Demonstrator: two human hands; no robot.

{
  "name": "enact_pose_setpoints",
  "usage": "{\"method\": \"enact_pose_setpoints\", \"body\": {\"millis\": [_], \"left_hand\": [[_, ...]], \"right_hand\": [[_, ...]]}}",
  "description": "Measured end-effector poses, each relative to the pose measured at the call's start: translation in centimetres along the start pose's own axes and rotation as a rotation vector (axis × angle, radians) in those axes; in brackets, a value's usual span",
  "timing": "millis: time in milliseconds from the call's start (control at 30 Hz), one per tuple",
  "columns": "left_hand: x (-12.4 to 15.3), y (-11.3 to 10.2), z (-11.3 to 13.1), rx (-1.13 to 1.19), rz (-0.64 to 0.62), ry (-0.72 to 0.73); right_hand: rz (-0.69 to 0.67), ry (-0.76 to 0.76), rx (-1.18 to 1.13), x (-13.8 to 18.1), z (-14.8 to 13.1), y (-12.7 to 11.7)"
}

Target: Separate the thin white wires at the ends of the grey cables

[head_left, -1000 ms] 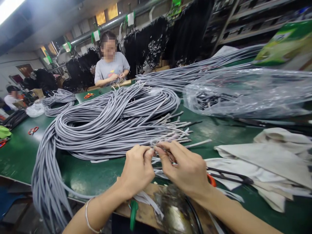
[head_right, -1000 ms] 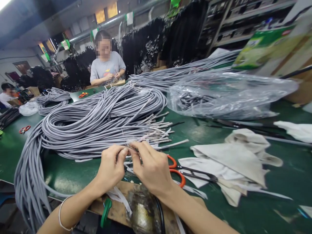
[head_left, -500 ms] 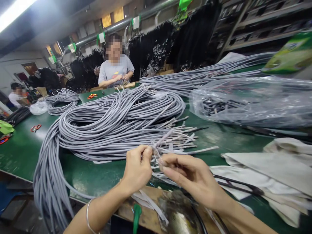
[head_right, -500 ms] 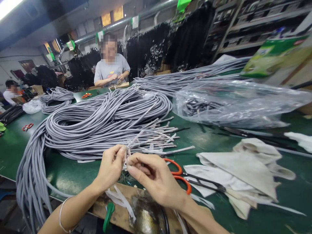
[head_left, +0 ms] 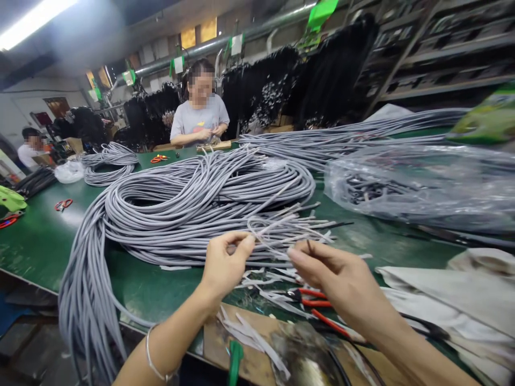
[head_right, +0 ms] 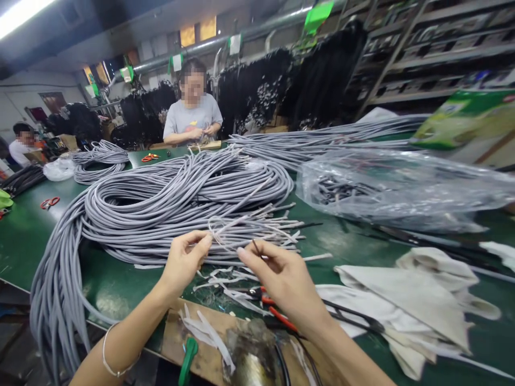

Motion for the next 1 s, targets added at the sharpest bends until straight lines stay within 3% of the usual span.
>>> {"method": "enact_pose_setpoints", "body": {"millis": [167, 400, 533, 600, 667, 733, 800, 1000], "left_hand": [[-0.1, -0.1, 0.0, 0.087, -0.032, -0.038], [0.7, 0.3, 0.4, -0.299, 0.066, 0.188], [0.3, -0.1, 0.0, -0.314, 0.059, 0.172], [-0.2, -1.0, -0.2, -0.243, 0.137, 0.127], [-0.7, -1.9, -0.2, -0.153, 0.184, 0.081], [-0.9, -1.9, -0.1, -0.082, 0.119, 0.052], [-0.7, -1.2, 0.0, -0.043, 0.000, 0.036], [0.4, 1.0, -0.1, 0.128, -0.340, -0.073]], "right_hand": [[-0.061, -0.028, -0.081, -0.2, -0.7, -0.3], [-0.196, 0.077, -0.503, 0.3, -0.9, 0.4], [-0.273, 0.040, -0.525, 0.6, -1.0, -0.3], [-0.171, -0.048, -0.461, 0.4, -1.3, -1.9], [0.055, -0.107, -0.370, -0.1, -1.2, -3.6], [0.272, -0.075, -0.255, -0.5, -0.7, -4.4], [0.341, -0.020, -0.154, -0.8, -0.1, -3.8], [0.160, -0.028, -0.156, -0.7, 0.0, -0.7]]}}
Point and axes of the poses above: each hand's wrist, its own x-axis away from the middle knuckle, its own y-axis out of the palm, z = x × y, the point moved 3 cm from there along -x, towards the middle knuckle, and after that the axes turned 4 degrees about -z, right-handed, at the moved point
